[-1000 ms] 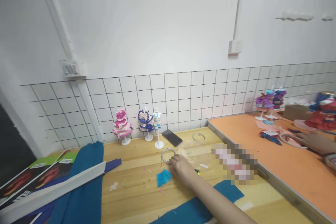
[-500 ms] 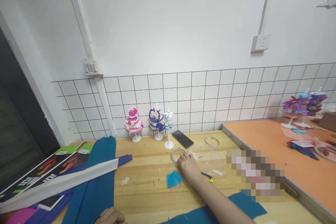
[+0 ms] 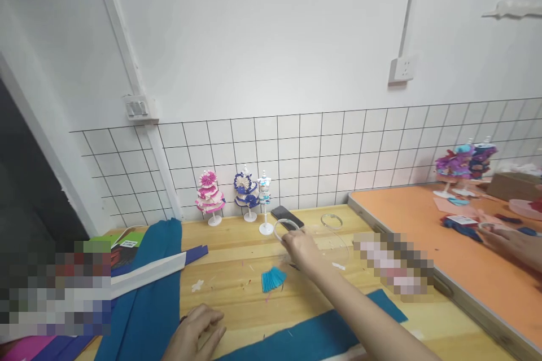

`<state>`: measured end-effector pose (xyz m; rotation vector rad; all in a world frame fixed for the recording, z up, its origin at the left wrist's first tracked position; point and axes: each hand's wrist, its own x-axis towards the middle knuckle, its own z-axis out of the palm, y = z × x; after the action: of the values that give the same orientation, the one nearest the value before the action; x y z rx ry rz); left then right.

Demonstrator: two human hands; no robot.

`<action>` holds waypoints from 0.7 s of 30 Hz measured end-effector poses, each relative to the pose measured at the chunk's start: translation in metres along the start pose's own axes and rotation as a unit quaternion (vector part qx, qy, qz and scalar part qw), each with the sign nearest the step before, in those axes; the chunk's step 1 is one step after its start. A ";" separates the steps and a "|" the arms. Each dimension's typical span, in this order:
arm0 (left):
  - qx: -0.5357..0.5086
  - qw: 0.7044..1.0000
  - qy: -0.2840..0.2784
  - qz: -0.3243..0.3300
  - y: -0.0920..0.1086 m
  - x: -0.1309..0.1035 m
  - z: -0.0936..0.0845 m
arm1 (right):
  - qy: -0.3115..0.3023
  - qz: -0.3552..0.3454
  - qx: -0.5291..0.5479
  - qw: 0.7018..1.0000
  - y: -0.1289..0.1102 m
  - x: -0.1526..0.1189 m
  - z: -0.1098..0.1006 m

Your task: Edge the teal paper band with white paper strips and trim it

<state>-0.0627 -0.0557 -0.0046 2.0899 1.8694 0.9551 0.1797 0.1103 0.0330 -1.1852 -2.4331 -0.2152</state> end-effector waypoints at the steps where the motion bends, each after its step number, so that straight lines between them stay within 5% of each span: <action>1: -0.009 0.999 0.029 -0.012 0.001 -0.001 0.003 | -0.003 -0.017 0.009 1.000 -0.010 -0.007 -0.003; 7: -0.054 0.987 0.140 -0.051 0.009 -0.007 0.018 | 0.001 -0.085 0.093 0.992 -0.071 -0.065 -0.021; 16: -0.165 0.974 0.153 -0.013 0.026 -0.017 0.034 | 0.053 -0.112 0.133 0.983 -0.097 -0.091 -0.028; 21: -0.296 0.945 0.093 -0.102 0.031 -0.015 0.027 | 0.053 -0.108 0.159 0.980 -0.105 -0.093 -0.031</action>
<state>-0.0218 -0.0688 -0.0138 1.4674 1.5636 1.4728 0.1575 -0.0314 0.0252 -0.7540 -2.3879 0.0468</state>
